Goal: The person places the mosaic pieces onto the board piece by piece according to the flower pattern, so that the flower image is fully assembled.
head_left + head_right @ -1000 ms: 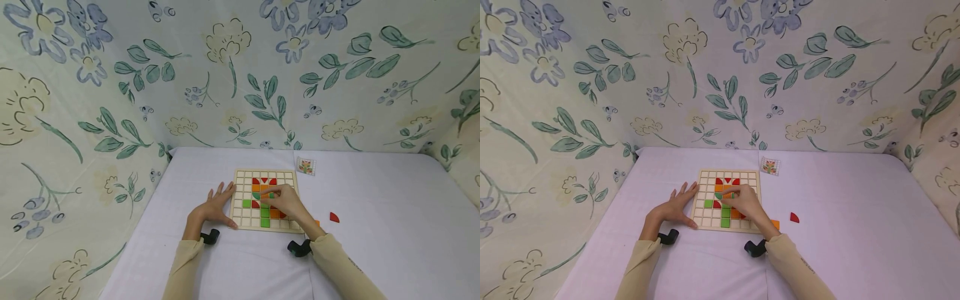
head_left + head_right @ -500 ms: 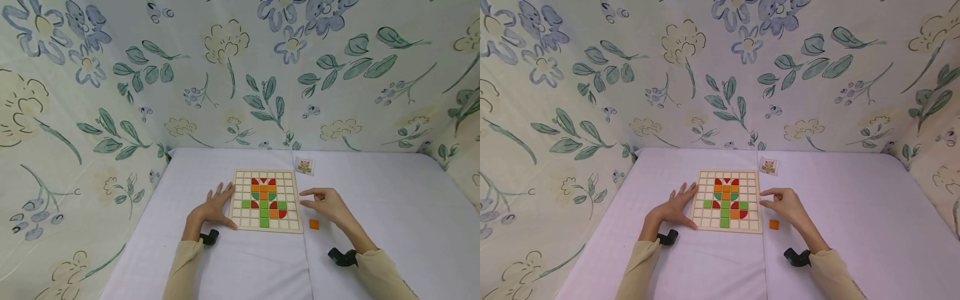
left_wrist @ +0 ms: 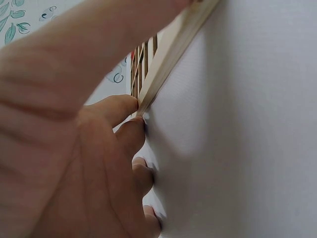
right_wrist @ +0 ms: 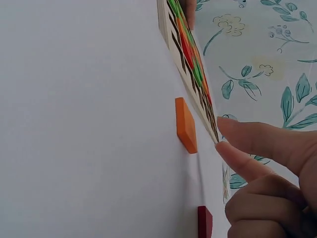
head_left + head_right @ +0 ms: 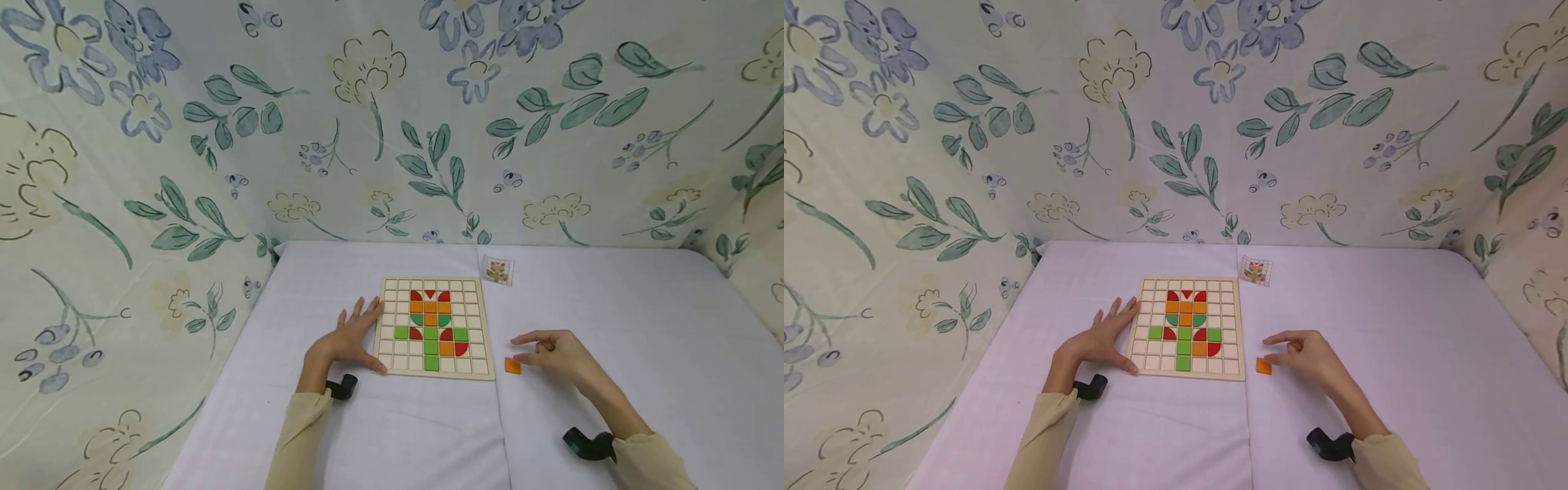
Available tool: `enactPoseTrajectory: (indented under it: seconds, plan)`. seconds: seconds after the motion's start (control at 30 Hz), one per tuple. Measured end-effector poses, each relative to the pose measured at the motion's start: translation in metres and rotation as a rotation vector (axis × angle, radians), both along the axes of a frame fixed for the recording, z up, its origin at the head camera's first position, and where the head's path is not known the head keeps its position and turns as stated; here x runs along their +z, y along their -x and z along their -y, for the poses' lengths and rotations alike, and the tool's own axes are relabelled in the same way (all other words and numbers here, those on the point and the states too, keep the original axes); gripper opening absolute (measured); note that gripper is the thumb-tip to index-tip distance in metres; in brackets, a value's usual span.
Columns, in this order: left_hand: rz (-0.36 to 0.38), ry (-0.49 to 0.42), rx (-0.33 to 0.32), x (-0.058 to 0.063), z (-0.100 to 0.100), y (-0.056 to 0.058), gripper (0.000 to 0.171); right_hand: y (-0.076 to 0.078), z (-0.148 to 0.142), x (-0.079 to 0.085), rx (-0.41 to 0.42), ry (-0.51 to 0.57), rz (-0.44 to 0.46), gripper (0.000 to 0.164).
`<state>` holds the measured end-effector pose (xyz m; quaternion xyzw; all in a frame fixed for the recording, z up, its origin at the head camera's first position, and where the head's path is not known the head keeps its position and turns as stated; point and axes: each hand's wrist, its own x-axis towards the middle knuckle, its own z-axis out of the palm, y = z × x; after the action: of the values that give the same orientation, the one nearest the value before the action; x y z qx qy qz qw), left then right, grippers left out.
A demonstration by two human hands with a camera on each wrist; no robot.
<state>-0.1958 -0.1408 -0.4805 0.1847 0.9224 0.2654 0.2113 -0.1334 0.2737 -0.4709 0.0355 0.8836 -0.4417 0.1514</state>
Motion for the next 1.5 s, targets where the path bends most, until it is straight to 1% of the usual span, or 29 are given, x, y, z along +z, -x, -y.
enactPoseTrajectory:
  seconds: [0.13,0.27,0.6,0.83,0.93,1.07,1.3,1.5]
  plan:
    - [0.003,0.003,-0.005,0.001,0.0,0.0,0.134,-0.004,-0.004,-0.006,0.012,0.012,0.059,0.049]
    - [0.001,0.003,-0.006,0.001,0.0,0.001,0.134,-0.006,-0.005,-0.011,0.026,0.023,0.081,0.05]
    - [0.0,-0.002,-0.015,0.0,0.001,0.001,0.135,-0.006,-0.005,-0.016,0.022,0.034,0.054,0.048]
    - [-0.004,-0.008,-0.018,0.0,0.002,0.001,0.135,-0.003,0.0,-0.018,-0.006,0.004,-0.008,0.043]
    - [-0.002,-0.008,-0.02,0.0,0.002,0.001,0.135,-0.003,0.0,-0.017,-0.035,-0.021,-0.002,0.044]
    - [-0.003,-0.011,-0.02,0.001,0.001,0.0,0.135,-0.004,0.0,-0.016,-0.055,-0.03,0.023,0.046]
    - [-0.004,-0.004,-0.015,0.0,0.002,0.0,0.134,-0.005,0.001,-0.016,-0.048,0.012,0.021,0.045]
    - [-0.002,-0.012,-0.018,0.001,0.002,-0.001,0.134,-0.005,0.006,-0.016,-0.038,0.017,0.005,0.044]
